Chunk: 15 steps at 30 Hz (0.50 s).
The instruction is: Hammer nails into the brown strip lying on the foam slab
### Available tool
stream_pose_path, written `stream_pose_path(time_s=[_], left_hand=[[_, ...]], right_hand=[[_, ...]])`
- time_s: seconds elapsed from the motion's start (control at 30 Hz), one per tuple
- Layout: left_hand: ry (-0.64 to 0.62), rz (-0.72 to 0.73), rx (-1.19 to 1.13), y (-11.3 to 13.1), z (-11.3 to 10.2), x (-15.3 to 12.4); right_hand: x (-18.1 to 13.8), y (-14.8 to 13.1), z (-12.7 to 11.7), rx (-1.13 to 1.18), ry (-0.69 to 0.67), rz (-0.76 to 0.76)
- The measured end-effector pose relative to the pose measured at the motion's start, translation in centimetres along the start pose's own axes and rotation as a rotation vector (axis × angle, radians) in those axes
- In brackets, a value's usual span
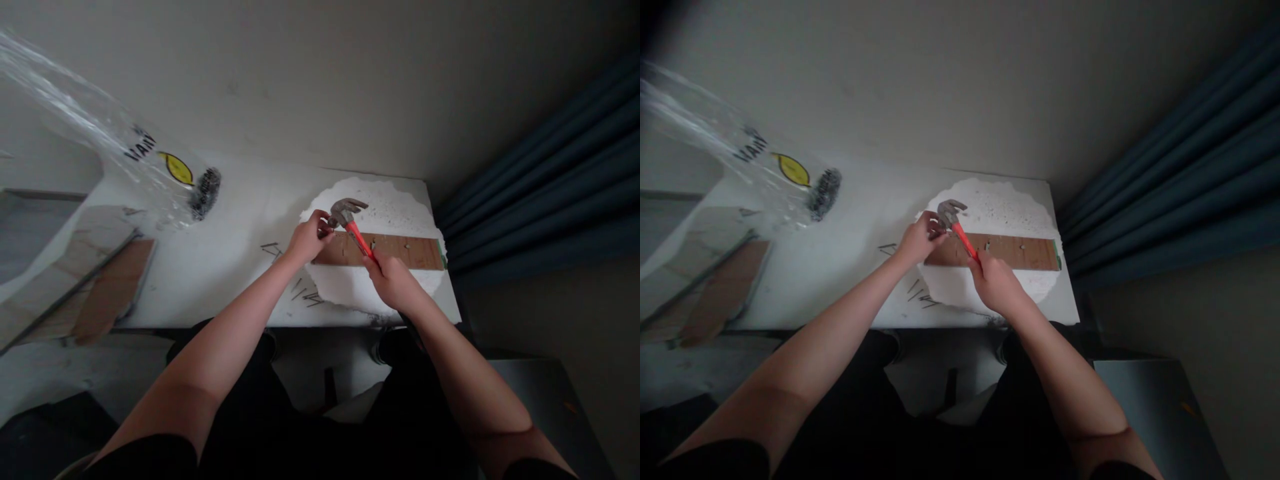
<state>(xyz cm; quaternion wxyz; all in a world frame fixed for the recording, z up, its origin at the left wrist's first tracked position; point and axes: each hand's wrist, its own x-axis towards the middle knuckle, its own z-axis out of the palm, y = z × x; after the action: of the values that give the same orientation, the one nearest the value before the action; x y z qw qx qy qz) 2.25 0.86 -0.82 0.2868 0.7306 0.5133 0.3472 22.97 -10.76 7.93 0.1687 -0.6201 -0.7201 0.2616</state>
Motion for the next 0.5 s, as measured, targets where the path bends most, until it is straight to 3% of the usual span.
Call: stream_pose_path(time_s=[0.5], left_hand=[[-0.014, 0.012, -0.011, -0.1, 0.05, 0.03]], right_hand=[[0.14, 0.64, 0.01, 0.094, 0.022, 0.01]])
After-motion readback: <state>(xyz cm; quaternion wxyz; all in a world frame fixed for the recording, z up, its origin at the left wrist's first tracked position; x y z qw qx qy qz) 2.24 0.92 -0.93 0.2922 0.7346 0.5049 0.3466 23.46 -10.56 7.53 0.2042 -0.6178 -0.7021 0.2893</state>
